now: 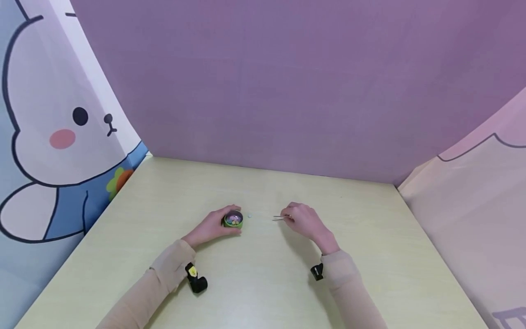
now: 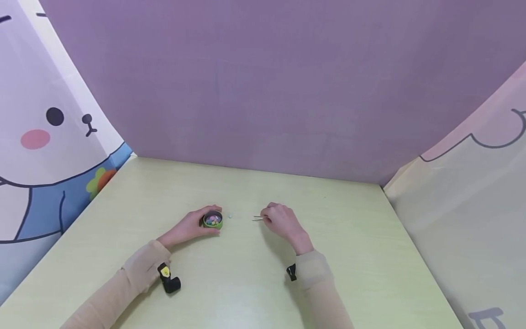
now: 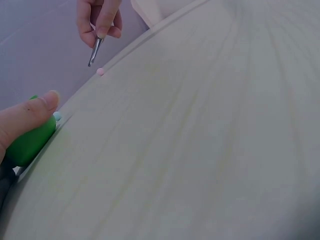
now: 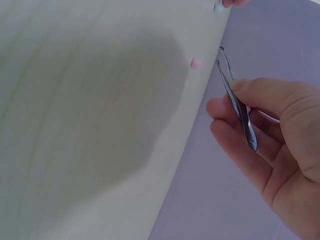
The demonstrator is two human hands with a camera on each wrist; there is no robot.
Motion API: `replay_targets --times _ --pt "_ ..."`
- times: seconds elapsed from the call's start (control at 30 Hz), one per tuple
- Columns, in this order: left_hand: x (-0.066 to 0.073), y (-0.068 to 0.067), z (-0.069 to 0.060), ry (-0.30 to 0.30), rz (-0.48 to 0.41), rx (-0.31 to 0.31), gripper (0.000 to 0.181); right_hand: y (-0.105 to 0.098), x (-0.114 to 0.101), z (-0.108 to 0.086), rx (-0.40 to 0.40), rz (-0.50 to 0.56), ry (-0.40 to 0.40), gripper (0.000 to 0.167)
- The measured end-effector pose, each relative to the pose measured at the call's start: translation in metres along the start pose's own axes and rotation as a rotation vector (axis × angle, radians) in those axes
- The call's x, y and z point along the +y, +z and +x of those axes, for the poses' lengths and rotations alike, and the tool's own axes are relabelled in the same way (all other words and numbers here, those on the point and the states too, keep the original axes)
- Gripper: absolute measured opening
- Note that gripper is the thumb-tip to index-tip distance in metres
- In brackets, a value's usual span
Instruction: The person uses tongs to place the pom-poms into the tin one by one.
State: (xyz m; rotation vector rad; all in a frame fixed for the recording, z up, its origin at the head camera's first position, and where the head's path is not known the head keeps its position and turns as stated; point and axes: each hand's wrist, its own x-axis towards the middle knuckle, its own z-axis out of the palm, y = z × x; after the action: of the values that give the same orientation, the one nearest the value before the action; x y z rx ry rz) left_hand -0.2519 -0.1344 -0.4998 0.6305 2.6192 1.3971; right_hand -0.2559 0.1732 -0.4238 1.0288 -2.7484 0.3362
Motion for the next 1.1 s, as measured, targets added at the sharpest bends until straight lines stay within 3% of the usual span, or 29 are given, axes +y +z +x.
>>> replay_targets --times 1.1 --pt "-0.003 0.000 0.001 -0.004 -0.005 0.003 0.074 0.010 0.004 0.000 -0.052 0.021 0.061 0.014"
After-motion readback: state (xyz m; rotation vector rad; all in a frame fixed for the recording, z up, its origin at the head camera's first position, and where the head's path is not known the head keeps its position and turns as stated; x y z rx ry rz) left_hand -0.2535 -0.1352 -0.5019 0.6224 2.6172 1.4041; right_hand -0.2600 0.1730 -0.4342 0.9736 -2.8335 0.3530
